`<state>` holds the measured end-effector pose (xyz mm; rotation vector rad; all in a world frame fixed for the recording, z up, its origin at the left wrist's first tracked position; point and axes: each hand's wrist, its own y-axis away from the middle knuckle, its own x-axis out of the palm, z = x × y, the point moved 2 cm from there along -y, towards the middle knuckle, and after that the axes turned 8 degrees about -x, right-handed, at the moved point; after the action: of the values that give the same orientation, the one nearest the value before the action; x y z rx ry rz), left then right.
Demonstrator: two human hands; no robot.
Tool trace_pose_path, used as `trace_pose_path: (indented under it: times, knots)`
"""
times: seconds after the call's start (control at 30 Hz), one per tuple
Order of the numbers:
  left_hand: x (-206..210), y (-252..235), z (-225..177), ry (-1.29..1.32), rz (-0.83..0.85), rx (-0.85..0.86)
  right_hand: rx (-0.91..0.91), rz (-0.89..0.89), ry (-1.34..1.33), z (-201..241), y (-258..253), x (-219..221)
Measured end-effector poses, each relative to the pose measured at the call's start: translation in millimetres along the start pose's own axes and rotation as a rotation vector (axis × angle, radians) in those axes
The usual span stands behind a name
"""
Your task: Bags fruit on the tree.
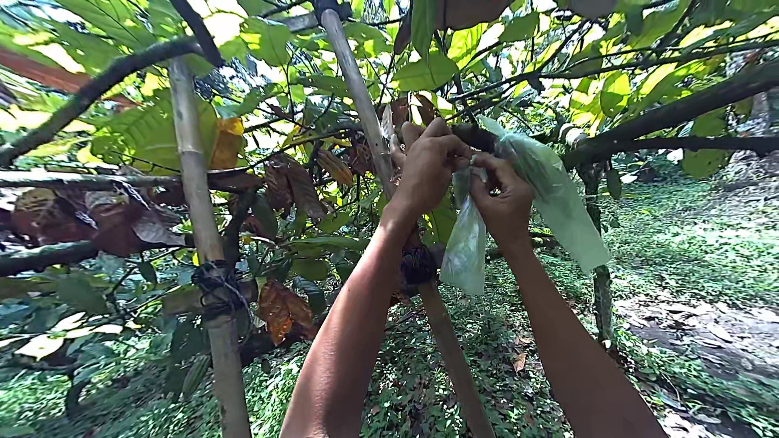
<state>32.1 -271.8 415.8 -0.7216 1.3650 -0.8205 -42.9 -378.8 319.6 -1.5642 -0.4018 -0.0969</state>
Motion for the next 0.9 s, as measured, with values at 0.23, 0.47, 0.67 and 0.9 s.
trace_pose_path:
  times: [0.23,0.47,0.67,0.9]
  knots:
    - [2,1,-2,-0.088,-0.058,0.001,-0.002,0.055,0.043,0,-4,-4]
    - [3,1,-9,-0.236,-0.132,0.06,-0.065,0.188,0.281,-1,-2,5]
    - [3,2,-15,-0.338,-0.165,0.164,-0.089,0.16,0.36,3,-9,3]
    - [-3,-7,-33,-0.574,-0.305,0.151,-0.104,0.178,0.509,7,-16,2]
